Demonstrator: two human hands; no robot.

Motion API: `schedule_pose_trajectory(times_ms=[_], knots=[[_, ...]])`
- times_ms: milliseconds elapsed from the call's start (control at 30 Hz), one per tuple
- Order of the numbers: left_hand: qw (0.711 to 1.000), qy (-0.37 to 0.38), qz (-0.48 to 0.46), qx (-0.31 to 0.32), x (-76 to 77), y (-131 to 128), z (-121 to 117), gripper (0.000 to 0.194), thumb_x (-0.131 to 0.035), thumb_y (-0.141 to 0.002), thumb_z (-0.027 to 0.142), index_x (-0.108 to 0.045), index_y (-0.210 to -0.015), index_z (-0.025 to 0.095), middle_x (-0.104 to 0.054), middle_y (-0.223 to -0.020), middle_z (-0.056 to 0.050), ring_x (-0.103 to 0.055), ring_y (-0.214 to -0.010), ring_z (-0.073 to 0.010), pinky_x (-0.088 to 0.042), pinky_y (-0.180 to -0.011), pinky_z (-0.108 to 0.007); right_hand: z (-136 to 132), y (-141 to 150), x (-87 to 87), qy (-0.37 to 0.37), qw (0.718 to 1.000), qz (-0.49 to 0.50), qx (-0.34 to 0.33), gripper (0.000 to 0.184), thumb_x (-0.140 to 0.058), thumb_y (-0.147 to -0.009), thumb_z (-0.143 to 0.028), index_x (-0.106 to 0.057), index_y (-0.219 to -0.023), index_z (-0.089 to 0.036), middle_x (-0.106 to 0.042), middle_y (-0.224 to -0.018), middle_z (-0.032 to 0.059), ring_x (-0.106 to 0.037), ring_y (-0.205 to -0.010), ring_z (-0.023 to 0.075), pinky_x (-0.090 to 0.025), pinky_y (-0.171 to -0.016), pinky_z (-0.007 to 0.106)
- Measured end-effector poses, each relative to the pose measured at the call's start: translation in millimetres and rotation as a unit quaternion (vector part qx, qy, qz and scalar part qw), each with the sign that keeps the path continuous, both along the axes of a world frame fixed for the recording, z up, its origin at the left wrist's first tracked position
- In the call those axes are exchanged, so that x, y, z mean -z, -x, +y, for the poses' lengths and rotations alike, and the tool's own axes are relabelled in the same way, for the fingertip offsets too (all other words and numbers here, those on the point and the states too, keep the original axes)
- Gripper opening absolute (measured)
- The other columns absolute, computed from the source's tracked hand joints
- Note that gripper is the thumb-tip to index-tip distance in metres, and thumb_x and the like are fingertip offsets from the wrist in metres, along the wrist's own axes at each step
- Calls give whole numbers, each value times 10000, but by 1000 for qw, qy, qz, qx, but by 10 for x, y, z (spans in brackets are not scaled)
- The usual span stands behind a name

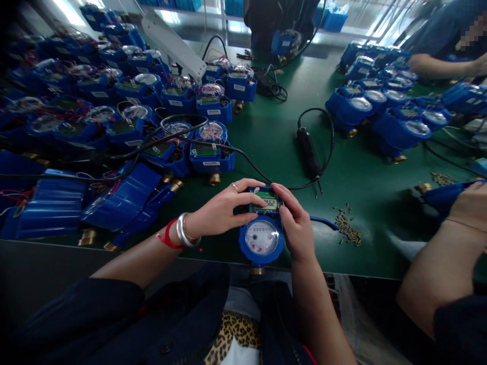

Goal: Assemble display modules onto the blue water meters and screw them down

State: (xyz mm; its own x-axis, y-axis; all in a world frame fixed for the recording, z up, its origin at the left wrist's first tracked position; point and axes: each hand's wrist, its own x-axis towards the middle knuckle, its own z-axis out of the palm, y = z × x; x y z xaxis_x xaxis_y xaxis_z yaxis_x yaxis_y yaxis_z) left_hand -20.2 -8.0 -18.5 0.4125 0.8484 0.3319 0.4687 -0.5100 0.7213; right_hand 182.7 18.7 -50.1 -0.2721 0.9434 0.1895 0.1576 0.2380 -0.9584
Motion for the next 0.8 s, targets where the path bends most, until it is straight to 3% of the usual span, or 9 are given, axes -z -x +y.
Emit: schedule_pose_trajectory(times_ms=[267,500,800], knots=[[997,12,59,44,-184,10,94,217,-568,-851,190,-651,-1046,236,-491,-1234,-87,-503,-1152,-228,-435,-1009,-395,11,-15,2,-3,1000,8,-5,395,-491,-858,-201,-634,-1201,-333,-576,-1318,-53,-441,-1309,205,-268,-1159,441],[998,25,32,55,-103,-7,108,213,-567,-867,240,-664,-1055,259,-448,-1348,-74,-432,-1282,-238,-381,-1086,-412,19,-41,32,0,1000,15,1,397,-484,-854,-218,-632,-1206,-329,-575,-1319,-48,-448,-1304,213,-281,-1153,450],[999,10,39,34,-30,-35,76,233,-510,-907,227,-658,-1084,258,-437,-1393,-73,-417,-1308,-226,-374,-1098,-416,37,-46,22,-7,1000,18,-10,401,-466,-865,-197,-632,-1206,-324,-572,-1320,-50,-451,-1300,196,-300,-1149,422]])
